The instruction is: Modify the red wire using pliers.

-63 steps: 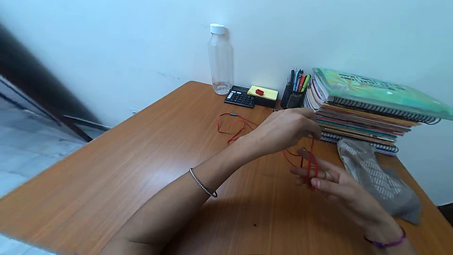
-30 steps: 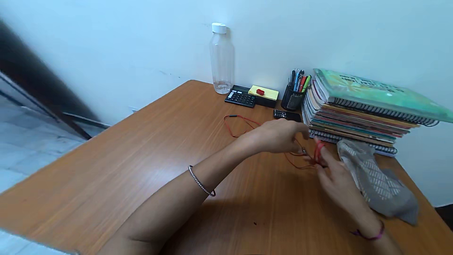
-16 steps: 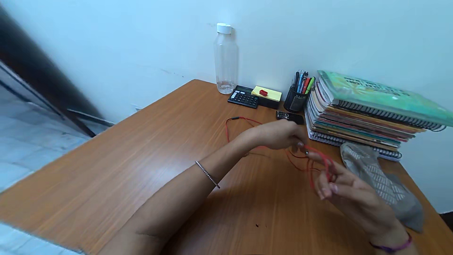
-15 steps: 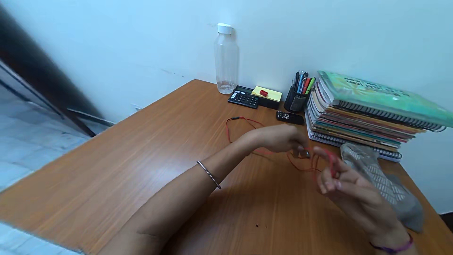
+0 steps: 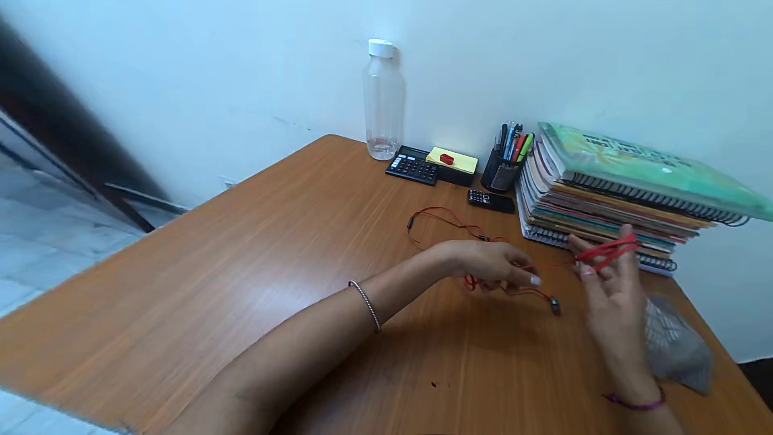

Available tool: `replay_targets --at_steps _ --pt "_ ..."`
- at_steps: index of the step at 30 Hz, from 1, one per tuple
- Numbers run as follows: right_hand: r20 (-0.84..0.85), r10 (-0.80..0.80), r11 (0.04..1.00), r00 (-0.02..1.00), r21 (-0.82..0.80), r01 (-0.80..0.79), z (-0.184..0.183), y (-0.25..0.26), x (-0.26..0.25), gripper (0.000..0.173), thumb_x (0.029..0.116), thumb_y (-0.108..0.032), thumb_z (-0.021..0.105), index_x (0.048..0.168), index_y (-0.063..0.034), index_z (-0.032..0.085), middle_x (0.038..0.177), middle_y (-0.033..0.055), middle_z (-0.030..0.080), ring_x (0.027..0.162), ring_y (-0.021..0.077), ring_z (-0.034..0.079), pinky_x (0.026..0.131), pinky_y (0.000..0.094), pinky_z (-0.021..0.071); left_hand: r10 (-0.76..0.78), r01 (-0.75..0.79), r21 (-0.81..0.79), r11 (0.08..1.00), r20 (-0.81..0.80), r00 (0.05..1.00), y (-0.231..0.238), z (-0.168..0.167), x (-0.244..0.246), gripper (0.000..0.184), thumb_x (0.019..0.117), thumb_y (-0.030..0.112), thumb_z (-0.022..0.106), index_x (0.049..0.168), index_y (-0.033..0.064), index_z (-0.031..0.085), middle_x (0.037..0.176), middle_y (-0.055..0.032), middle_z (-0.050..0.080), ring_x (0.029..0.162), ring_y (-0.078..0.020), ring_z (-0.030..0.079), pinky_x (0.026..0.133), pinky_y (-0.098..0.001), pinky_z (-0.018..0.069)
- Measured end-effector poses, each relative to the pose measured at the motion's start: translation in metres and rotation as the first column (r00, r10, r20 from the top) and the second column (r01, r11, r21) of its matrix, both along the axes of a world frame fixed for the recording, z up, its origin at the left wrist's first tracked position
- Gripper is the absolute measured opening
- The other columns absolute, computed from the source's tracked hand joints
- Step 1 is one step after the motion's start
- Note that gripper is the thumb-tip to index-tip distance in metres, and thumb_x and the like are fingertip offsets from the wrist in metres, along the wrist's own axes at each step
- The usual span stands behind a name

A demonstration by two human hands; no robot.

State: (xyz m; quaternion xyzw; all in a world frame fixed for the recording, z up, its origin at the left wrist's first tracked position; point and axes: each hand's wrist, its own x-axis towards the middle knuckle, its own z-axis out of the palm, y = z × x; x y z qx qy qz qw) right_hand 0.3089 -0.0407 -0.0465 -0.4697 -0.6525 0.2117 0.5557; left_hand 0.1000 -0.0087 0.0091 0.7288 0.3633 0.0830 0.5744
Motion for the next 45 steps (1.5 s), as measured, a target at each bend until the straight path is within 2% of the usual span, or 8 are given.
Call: replay_targets --at_steps 5,9,13,19,26,36,42,45 --pt "0.57 -0.242 0.954 0.785 0.286 0.087 -0.013 0.005 0.003 0.047 0.0961 0.002 0.044 0.142 0.0092 0.052 0.114 0.0205 0.073 0.099 0.0433 0.071 0.088 0.0683 0.046 0.019 0.001 0.141 0.99 -0.138 0.99 -0.007 0.031 -0.011 0.036 0.1073 0.02 0.053 0.137 0.0007 0.056 0.084 -0.0066 0.057 0.058 -0.0054 0.041 0.053 -0.0206 0.0345" --pt "0.669 0.066 0.998 0.74 -0.047 -0.046 0.0 -0.005 0.002 0.042 0.0917 0.006 0.049 0.131 0.0081 0.063 0.091 0.0189 0.073 0.087 0.0395 0.07 0.081 0.0643 0.0477 0.069 -0.039 0.27 0.962 -0.103 0.992 -0.012 0.052 -0.028 0.034 0.1039 0.014 0.059 0.135 0.001 0.059 0.079 -0.0047 0.057 0.059 -0.0046 0.045 0.053 -0.0189 0.0371" --pt "0.253 0.583 0.75 0.772 -0.534 -0.391 0.014 -0.002 0.014 0.045 0.0934 -0.004 0.039 0.133 -0.0035 0.061 0.086 -0.0045 0.063 0.075 0.0019 0.058 0.07 0.0214 0.0487 0.109 -0.143 0.25 0.957 0.146 0.983 -0.006 0.057 -0.048 0.031 0.1036 0.004 0.054 0.134 0.0005 0.058 0.085 -0.0007 0.059 0.062 -0.0015 0.049 0.056 -0.0166 0.0406" --pt "-0.624 0.697 0.361 0.354 -0.121 -0.924 0.022 -0.005 0.025 0.03 0.0941 -0.023 0.062 0.122 -0.0194 0.073 0.076 -0.0104 0.066 0.067 -0.0036 0.06 0.065 0.0133 0.0492 0.308 -0.338 0.024 0.941 0.356 0.882 0.011 0.046 -0.058 0.025 0.1067 0.004 0.044 0.128 0.0022 0.057 0.084 0.0018 0.057 0.051 0.0017 0.039 0.047 -0.0128 0.0342" --pt "-0.764 0.551 0.654 0.337 0.144 -0.743 0.031 -0.003 0.031 0.038 0.0996 -0.019 0.059 0.137 -0.0143 0.064 0.086 -0.0039 0.07 0.076 0.0046 0.067 0.073 0.0204 0.0579 0.167 -0.182 0.134 0.974 0.115 0.979 0.011 0.022 -0.032 0.027 0.109 0.011 0.046 0.131 0.0027 0.058 0.091 -0.0009 0.058 0.057 0.0003 0.036 0.051 -0.0175 0.0297" --pt "-0.226 -0.015 0.998 0.974 -0.061 0.001 0.015 0.009 0.025 0.057 0.1059 -0.005 0.038 0.159 -0.0068 0.017 0.131 0.0015 0.063 0.096 0.0047 0.069 0.073 0.0193 0.057 -0.203 0.268 0.257 0.928 -0.253 0.946 -0.008 0.017 -0.006 0.033 0.1103 0.018 0.045 0.126 -0.0046 0.063 0.09 -0.0113 0.062 0.069 -0.0091 0.046 0.063 -0.025 0.0392" --pt "0.504 -0.056 0.998 0.862 0.044 0.039 0.002 0.01 0.024 0.043 0.1024 -0.004 0.045 0.142 0.0112 0.047 0.111 0.0221 0.07 0.095 0.0368 0.07 0.078 0.0567 0.0555 -0.067 0.144 0.494 0.857 -0.17 0.983 -0.016 0.049 -0.024 0.026 0.1073 0.016 0.052 0.107 -0.0055 0.067 0.083 -0.0081 0.06 0.068 -0.0089 0.048 0.063 -0.0256 0.0407" --pt "0.473 0.239 0.962 0.848 -0.234 -0.14 0.009 0.002 0.015 0.038 0.1053 -0.01 0.041 0.138 0.0047 0.054 0.095 0.0069 0.069 0.082 0.015 0.066 0.073 0.0342 0.0544 0.032 -0.01 0.625 0.781 -0.025 0.999 -0.01 0.057 -0.043 0.023 0.1066 0.014 0.053 0.099 -0.0026 0.067 0.079 -0.0017 0.06 0.066 -0.002 0.048 0.062 -0.0198 0.0399"
